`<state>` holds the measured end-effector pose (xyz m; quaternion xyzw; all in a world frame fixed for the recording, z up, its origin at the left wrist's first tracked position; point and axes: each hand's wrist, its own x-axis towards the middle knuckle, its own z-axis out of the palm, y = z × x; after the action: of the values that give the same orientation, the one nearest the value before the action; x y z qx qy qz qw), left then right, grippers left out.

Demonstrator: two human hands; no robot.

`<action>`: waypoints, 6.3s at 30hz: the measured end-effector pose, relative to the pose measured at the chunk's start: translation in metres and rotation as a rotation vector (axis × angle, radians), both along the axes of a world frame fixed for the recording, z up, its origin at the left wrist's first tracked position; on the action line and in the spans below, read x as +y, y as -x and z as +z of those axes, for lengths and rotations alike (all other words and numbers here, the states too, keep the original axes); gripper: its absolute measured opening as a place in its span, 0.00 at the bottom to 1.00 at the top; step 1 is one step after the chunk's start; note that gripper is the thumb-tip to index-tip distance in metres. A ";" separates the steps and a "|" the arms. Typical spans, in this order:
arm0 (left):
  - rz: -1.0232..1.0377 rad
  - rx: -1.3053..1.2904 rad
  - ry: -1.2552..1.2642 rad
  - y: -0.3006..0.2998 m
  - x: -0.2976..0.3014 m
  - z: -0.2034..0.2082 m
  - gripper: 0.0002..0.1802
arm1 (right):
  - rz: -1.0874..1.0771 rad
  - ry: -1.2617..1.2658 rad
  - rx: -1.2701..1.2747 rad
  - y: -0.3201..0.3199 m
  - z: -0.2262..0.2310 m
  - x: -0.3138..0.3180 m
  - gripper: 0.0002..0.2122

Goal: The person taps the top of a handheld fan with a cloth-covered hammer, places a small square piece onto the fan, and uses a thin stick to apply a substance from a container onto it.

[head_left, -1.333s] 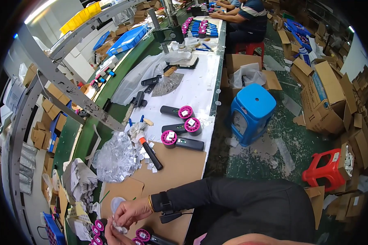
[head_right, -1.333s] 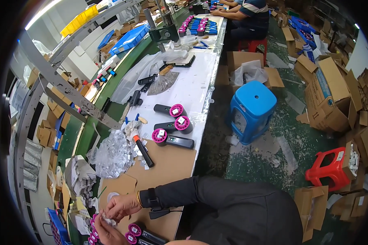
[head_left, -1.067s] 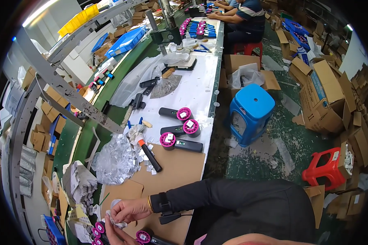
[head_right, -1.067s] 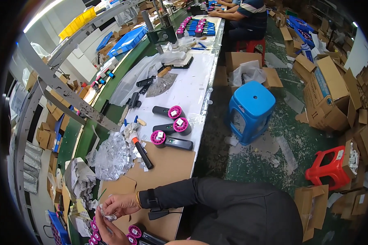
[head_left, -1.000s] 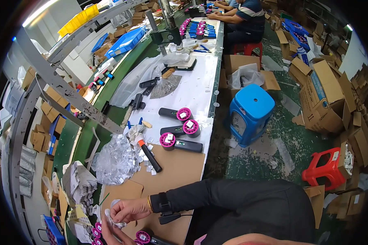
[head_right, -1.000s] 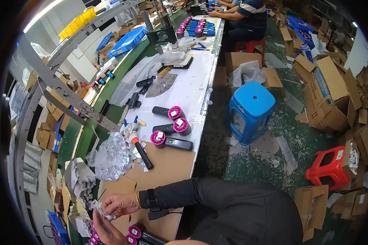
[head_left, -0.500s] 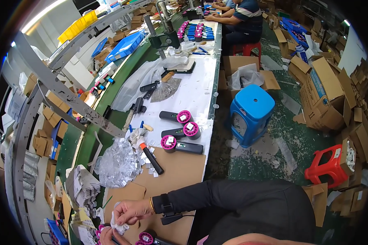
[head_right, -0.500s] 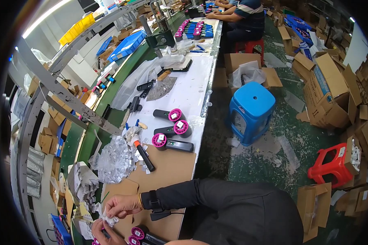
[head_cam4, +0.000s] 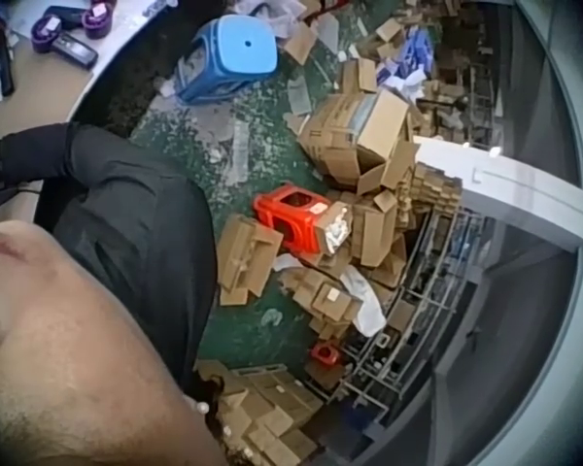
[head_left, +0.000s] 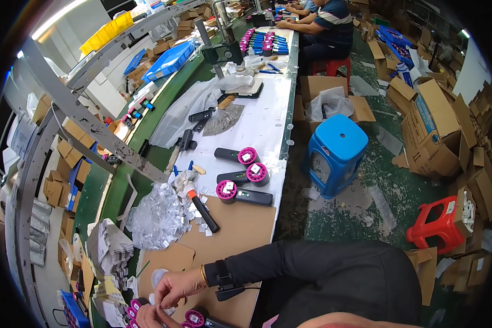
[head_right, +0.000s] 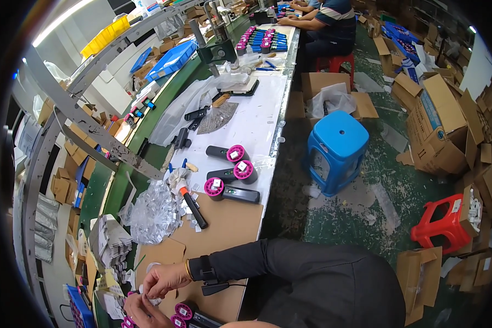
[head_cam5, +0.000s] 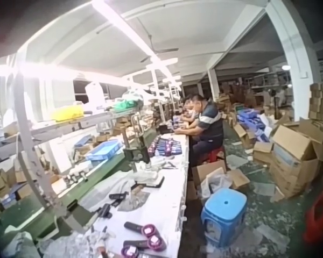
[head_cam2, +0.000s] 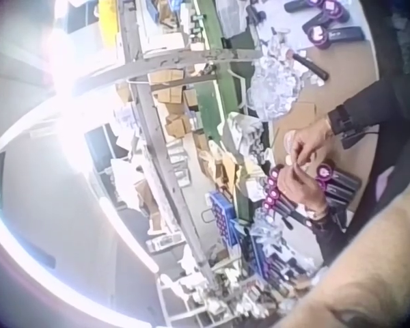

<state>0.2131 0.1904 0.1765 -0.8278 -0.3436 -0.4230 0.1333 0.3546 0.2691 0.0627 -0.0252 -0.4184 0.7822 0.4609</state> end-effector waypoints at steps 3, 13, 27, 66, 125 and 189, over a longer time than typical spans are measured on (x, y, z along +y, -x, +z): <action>-0.021 0.023 0.030 -0.003 0.000 0.000 0.09 | -0.047 -0.042 -0.009 0.001 -0.002 0.003 0.10; 0.015 0.054 0.049 -0.006 0.002 -0.006 0.13 | -0.042 -0.002 0.105 -0.002 0.006 0.001 0.03; -0.038 0.023 0.104 -0.018 -0.020 0.008 0.13 | 0.111 0.035 0.098 -0.012 0.008 -0.008 0.05; 0.894 0.181 0.621 0.227 -0.251 -0.150 0.53 | -0.823 -0.993 -1.300 0.131 -0.018 -0.250 0.27; 0.566 -0.150 0.448 0.296 -0.170 -0.129 0.23 | -0.742 -0.938 -0.743 0.202 -0.034 -0.151 0.16; 0.023 -0.906 1.181 0.021 -0.090 -0.130 0.30 | -0.999 -0.730 -1.385 -0.100 -0.003 -0.173 0.20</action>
<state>0.1920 0.1005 0.0470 -0.5026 -0.5435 -0.4665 -0.4840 0.4548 0.0960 0.0601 -0.5173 -0.7613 0.1231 0.3710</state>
